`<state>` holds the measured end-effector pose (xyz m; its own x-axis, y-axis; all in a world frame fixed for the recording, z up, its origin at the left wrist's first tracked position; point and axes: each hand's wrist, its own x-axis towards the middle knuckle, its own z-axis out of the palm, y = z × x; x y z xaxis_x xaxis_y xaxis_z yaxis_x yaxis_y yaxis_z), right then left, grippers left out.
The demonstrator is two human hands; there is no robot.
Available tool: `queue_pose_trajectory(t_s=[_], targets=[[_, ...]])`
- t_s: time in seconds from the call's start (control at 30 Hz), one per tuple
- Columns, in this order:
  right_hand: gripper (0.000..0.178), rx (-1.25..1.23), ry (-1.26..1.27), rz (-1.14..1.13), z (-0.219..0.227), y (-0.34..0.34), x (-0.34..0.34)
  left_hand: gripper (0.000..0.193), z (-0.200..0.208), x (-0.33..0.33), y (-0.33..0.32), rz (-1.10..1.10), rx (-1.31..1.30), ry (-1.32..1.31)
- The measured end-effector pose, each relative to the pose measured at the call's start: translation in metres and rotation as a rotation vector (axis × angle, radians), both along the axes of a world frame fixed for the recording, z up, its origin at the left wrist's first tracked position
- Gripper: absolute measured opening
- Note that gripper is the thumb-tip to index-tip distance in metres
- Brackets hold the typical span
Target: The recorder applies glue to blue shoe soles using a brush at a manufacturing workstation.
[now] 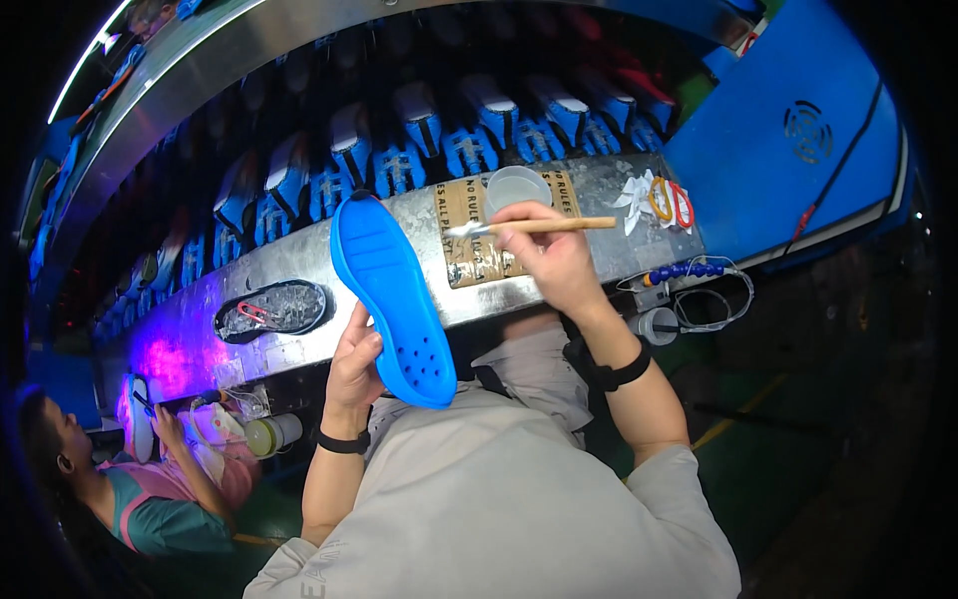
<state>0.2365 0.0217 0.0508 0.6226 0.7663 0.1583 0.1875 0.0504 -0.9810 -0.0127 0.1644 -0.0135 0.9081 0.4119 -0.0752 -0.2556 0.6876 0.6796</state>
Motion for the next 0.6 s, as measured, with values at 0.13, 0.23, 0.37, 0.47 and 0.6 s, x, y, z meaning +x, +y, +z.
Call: queue_pose_trajectory(t_s=[0.13, 0.23, 0.37, 0.47, 0.6], targets=[[0.018, 0.034, 0.001, 0.105, 0.000, 0.014, -0.020, 0.082, 0.006, -0.001, -0.004, 0.001, 0.043, 0.025], [0.019, 0.061, -0.043, 0.141, 0.001, 0.025, -0.024, 0.080, 0.010, -0.005, -0.004, -0.017, 0.068, 0.044], [0.016, 0.076, -0.161, 0.092, 0.004, 0.033, -0.028, 0.080, 0.013, -0.008, -0.006, -0.050, 0.077, 0.034], [0.015, 0.048, -0.217, 0.090, 0.006, 0.031, -0.030, 0.080, 0.017, -0.010, -0.006, -0.045, 0.070, 0.026], [0.015, 0.014, -0.390, 0.168, 0.009, 0.020, -0.030, 0.081, 0.020, -0.013, -0.002, -0.043, 0.035, 0.025]])
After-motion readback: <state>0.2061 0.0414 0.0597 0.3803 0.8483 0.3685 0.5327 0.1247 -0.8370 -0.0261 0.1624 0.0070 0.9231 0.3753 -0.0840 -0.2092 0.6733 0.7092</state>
